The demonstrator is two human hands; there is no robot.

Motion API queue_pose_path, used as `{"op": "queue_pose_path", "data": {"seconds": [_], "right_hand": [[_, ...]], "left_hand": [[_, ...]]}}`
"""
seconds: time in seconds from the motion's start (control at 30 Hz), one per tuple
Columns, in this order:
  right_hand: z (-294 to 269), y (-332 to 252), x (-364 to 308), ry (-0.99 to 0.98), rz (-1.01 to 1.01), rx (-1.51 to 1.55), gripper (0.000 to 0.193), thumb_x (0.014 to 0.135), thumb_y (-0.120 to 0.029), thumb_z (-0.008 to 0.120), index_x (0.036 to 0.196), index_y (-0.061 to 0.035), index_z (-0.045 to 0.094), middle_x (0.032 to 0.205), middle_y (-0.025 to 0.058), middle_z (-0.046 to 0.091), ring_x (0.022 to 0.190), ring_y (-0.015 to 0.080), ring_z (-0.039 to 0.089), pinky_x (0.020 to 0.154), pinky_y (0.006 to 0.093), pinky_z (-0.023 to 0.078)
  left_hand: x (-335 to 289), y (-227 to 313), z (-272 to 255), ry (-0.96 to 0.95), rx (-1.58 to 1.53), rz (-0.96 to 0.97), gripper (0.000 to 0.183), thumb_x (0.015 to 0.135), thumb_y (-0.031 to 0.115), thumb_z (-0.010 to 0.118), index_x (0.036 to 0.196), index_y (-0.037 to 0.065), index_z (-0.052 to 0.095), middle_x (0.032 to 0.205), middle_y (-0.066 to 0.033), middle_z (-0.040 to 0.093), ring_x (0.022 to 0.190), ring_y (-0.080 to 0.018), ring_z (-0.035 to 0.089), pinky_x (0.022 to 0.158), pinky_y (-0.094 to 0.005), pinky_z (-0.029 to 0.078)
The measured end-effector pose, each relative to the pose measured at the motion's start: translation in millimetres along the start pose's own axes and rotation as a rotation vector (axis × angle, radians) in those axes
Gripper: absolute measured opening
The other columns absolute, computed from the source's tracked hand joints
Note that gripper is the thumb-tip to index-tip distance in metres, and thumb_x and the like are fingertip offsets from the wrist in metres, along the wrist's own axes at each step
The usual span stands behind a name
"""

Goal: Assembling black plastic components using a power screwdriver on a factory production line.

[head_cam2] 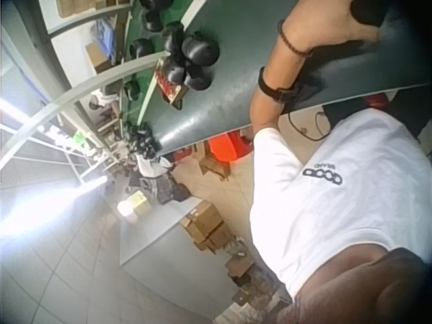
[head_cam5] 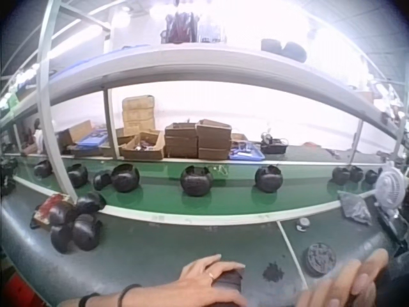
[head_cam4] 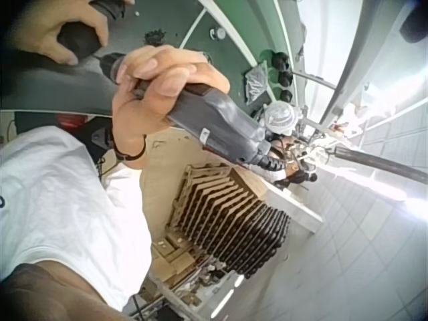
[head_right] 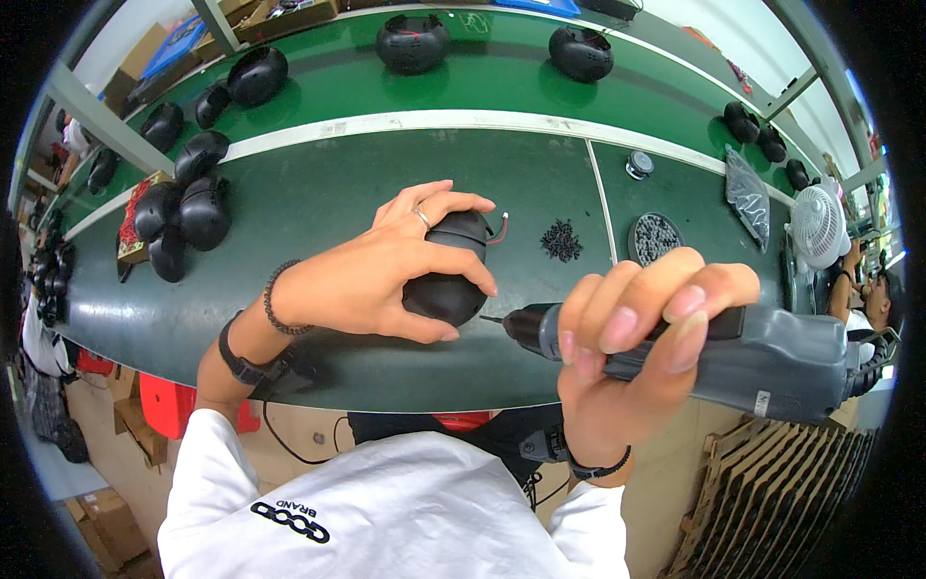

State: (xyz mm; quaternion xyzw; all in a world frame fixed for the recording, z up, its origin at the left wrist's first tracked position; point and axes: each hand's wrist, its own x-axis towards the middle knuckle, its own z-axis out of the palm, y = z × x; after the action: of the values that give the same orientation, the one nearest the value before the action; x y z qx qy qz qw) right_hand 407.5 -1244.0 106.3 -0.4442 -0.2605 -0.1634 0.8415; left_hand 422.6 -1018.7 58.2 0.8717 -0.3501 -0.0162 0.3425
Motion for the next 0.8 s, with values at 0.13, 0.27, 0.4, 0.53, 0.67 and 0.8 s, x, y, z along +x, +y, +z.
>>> {"op": "queue_pose_path", "data": {"seconds": [0.13,0.27,0.4,0.53,0.67,0.8], "right_hand": [[-9,-2,-1,-0.01,0.024,-0.081,0.019,0.105,-0.019,0.059,0.106,-0.0102,0.042,0.078,0.0062,0.055,0.047,0.0121,0.044,0.045,0.028,0.043],[-18,25,-4,0.03,0.06,-0.147,0.022,0.098,-0.007,0.066,0.108,-0.007,0.047,0.076,0.0096,0.059,0.051,0.0112,0.051,0.048,0.0276,0.047],[-14,51,2,0.001,0.053,-0.11,0.02,0.096,-0.003,0.068,0.105,-0.0042,0.051,0.078,0.0095,0.061,0.053,0.011,0.053,0.049,0.026,0.046],[-11,71,-1,-0.023,0.154,-0.102,0.017,0.092,-0.002,0.075,0.097,-0.0026,0.058,0.078,0.0064,0.063,0.055,0.0088,0.056,0.049,0.0242,0.045],[-15,86,-12,-0.059,0.251,-0.186,0.015,0.092,-0.003,0.076,0.094,-0.0034,0.061,0.073,0.0019,0.062,0.055,0.0068,0.055,0.048,0.0227,0.042],[-11,91,-18,-0.043,0.258,-0.197,0.014,0.092,-0.004,0.076,0.094,-0.0039,0.062,0.073,0.0014,0.062,0.055,0.0067,0.055,0.048,0.0225,0.041]], "left_hand": [[1,3,-1,-0.007,-0.002,-0.008,0.049,0.073,0.026,0.086,0.12,0.027,0.07,0.158,-0.0159,0.036,0.146,-0.0541,0.023,0.118,-0.0649,0.022],[-1,-4,-20,-0.038,-0.063,-0.055,0.048,0.074,0.025,0.086,0.12,0.024,0.07,0.155,-0.0192,0.039,0.144,-0.0475,0.03,0.117,-0.0576,0.028],[-8,-15,-40,-0.075,-0.048,-0.129,0.047,0.076,0.024,0.086,0.12,0.021,0.07,0.152,-0.022,0.042,0.141,-0.0411,0.036,0.115,-0.0514,0.032],[-12,-15,-44,-0.064,0.012,-0.154,0.047,0.076,0.024,0.086,0.12,0.022,0.069,0.153,-0.0215,0.041,0.14,-0.042,0.036,0.114,-0.0518,0.033],[-12,-13,-35,-0.039,0.069,-0.144,0.05,0.076,0.023,0.084,0.123,0.025,0.067,0.154,-0.0215,0.04,0.139,-0.0452,0.036,0.113,-0.0547,0.034],[-11,-11,-33,-0.017,0.132,-0.122,0.052,0.076,0.022,0.084,0.124,0.028,0.066,0.154,-0.0227,0.04,0.139,-0.0484,0.036,0.111,-0.0585,0.035]]}}
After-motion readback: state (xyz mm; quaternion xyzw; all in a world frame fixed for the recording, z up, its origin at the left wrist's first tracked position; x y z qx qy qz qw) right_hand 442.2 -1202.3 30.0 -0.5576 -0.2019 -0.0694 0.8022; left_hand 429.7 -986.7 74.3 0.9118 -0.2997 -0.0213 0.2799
